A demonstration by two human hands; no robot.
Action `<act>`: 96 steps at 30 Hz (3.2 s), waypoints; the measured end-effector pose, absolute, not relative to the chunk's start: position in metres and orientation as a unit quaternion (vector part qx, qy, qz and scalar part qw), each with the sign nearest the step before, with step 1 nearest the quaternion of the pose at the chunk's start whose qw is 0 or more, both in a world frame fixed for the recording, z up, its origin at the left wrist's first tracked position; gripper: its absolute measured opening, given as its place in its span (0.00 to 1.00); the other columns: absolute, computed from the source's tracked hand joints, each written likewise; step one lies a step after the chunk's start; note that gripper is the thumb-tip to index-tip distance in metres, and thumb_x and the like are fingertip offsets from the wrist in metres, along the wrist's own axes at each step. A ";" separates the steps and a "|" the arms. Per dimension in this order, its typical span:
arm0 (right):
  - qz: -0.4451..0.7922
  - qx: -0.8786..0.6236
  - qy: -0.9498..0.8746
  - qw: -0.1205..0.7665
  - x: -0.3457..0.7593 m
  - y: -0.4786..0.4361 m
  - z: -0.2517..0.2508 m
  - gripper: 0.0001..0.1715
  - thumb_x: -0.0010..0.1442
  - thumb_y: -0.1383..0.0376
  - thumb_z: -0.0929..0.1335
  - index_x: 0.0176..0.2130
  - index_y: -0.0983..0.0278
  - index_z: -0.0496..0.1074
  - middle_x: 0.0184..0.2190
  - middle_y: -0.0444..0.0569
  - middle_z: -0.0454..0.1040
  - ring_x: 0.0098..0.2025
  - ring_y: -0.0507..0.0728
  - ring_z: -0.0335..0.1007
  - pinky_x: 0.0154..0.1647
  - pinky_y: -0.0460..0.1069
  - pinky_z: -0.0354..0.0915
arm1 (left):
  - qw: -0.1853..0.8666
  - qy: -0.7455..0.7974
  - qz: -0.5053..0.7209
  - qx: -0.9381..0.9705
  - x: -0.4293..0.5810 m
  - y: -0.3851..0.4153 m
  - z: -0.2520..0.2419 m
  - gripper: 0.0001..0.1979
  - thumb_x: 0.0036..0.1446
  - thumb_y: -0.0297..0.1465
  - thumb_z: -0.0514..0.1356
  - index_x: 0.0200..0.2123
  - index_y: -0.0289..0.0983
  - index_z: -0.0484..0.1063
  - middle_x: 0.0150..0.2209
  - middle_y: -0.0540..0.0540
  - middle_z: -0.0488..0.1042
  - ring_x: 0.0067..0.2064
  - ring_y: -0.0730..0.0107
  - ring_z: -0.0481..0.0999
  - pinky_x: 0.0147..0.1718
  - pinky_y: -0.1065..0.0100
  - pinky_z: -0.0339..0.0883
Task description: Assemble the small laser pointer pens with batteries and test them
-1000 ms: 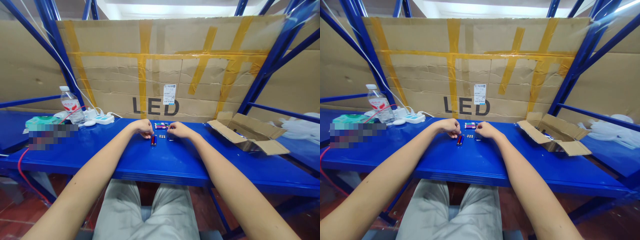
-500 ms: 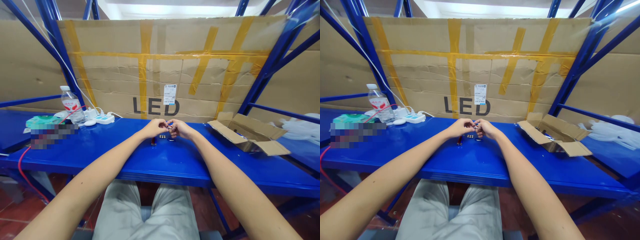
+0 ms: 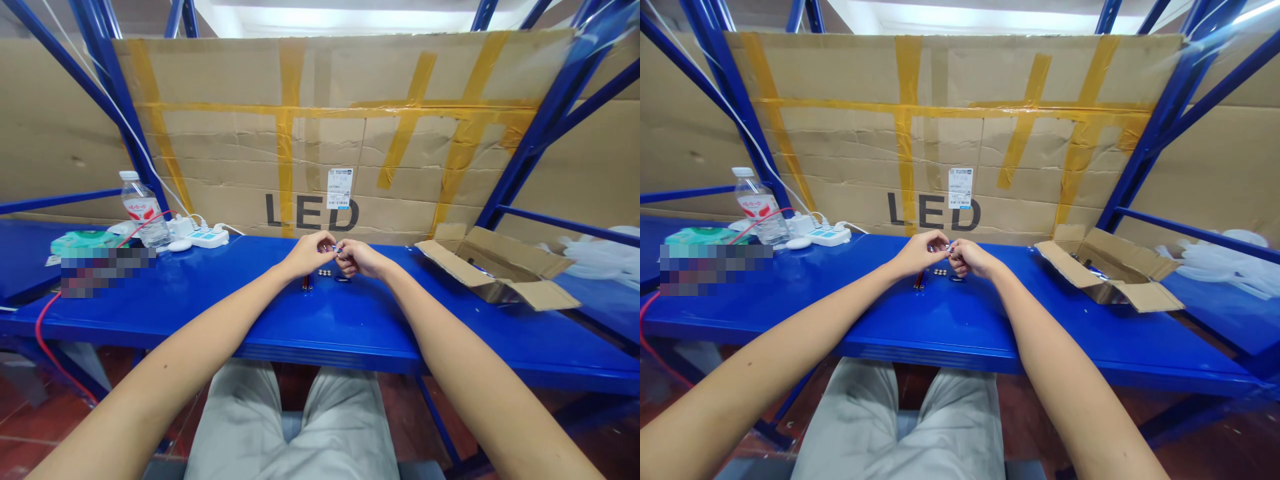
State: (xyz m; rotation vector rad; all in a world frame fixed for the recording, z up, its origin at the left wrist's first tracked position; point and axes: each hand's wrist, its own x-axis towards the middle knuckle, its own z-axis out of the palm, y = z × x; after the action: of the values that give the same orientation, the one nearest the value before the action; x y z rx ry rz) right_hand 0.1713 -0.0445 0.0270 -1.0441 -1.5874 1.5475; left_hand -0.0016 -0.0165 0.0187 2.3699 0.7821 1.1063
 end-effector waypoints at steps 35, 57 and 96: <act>0.155 -0.459 -0.791 0.373 0.165 -0.033 0.016 0.16 0.64 0.70 0.60 0.51 0.66 0.66 0.52 0.57 0.73 0.55 0.60 0.67 0.56 0.56 0.61 | 0.364 0.245 0.460 0.772 -0.007 0.004 0.021 0.05 0.51 0.24 0.60 0.34 0.33 0.73 0.23 0.51 0.72 0.25 0.74 0.71 0.29 0.69 0.66; 0.073 -0.489 -0.807 0.324 0.162 -0.039 0.014 0.11 0.67 0.68 0.58 0.49 0.65 0.62 0.44 0.60 0.77 0.45 0.61 0.73 0.44 0.52 0.66 | 0.413 0.242 0.419 0.772 -0.004 -0.005 0.019 0.06 0.50 0.23 0.62 0.35 0.32 0.75 0.25 0.48 0.76 0.26 0.72 0.75 0.32 0.67 0.71; 0.127 -0.564 -0.807 0.119 0.191 -0.028 0.015 0.12 0.53 0.70 0.68 0.38 0.62 0.78 0.36 0.48 0.78 0.35 0.55 0.72 0.34 0.46 0.63 | 0.337 0.436 0.103 0.828 -0.051 0.024 0.029 0.03 0.36 0.26 0.61 0.19 0.36 0.76 0.21 0.48 0.74 0.23 0.73 0.69 0.20 0.74 0.56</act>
State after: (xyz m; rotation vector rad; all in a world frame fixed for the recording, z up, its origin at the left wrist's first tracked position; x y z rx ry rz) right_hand 0.1907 -0.0279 0.0148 -1.6508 -2.3598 0.3725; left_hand -0.0514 0.0243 0.0293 2.1591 1.1361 0.2676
